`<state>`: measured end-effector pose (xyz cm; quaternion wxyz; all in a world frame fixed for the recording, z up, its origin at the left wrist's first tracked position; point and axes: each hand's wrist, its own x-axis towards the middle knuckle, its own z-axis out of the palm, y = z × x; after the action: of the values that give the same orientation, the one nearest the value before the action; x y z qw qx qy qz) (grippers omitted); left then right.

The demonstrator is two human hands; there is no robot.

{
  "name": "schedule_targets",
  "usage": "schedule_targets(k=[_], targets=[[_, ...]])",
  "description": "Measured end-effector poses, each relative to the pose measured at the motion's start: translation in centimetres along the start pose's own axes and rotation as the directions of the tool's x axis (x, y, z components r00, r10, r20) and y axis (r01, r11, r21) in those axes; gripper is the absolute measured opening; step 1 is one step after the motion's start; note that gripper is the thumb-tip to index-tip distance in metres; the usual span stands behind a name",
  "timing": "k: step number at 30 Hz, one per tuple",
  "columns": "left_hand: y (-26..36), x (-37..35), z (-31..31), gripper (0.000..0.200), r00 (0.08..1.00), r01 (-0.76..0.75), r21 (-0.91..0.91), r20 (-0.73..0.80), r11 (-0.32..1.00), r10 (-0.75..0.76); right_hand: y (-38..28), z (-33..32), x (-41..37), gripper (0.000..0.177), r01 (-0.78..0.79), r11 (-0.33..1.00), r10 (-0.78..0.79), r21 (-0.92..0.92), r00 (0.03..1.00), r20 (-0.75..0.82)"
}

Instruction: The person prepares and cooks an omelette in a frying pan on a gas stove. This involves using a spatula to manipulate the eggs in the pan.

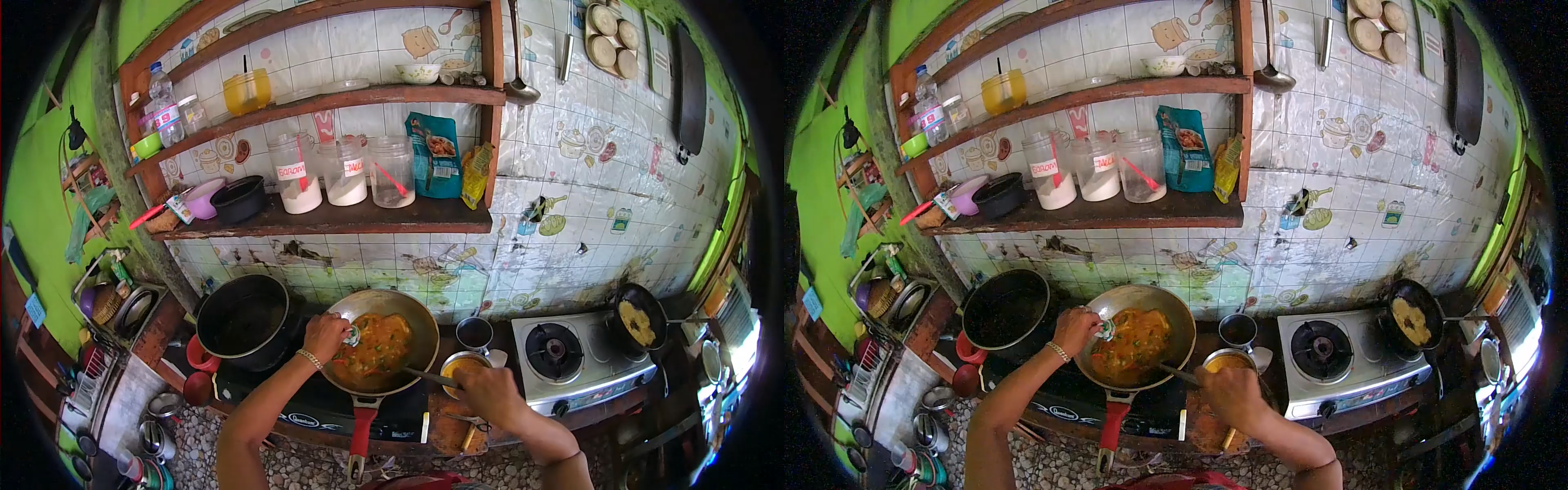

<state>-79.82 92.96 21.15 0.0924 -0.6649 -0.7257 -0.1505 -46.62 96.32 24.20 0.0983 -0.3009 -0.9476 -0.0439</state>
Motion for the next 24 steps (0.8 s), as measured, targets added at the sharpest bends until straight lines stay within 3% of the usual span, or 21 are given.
schedule_targets(k=[2,4,9,14,16,20,24], targets=[[-0.3,-0.1,0.1,0.01,0.998,-0.027,0.042,-0.052,0.999,0.03,-0.8,1.8,1.0,0.013,0.041,0.999,-0.041,-0.021,0.999,-0.029],[-0.6,-0.2,0.1,0.009,0.997,-0.036,0.037,-0.061,0.999,0.038,-1.7,2.3,2.0,0.01,0.021,0.997,-0.017,0.076,0.998,-0.062],[-1.3,-0.3,-0.2,0.008,0.996,-0.049,0.037,-0.078,0.998,0.052,-2.5,5.2,5.2,0.011,-0.033,0.994,0.042,0.106,0.996,-0.085],[-1.7,-0.5,-0.4,0.01,0.999,-0.028,0.079,-0.019,0.997,0.029,-2.6,8.4,8.6,0.013,-0.07,0.981,0.102,0.183,0.98,-0.17],[-1.8,-0.5,-0.5,0.01,1.0,-0.022,0.09,-0.003,0.996,0.022,-2.6,9.7,9.8,0.025,-0.122,0.957,0.182,0.262,0.959,-0.218],[-1.7,-0.7,-0.6,0.01,1.0,0.0,0.074,0.019,0.997,-0.001,-2.7,8.7,9.1,0.027,-0.124,0.943,0.175,0.308,0.974,-0.144],[-2.1,-0.8,0.3,0.009,0.999,-0.034,0.071,-0.028,0.997,0.036,-1.4,8.1,6.6,0.027,0.027,0.964,-0.004,0.265,0.996,-0.088]])
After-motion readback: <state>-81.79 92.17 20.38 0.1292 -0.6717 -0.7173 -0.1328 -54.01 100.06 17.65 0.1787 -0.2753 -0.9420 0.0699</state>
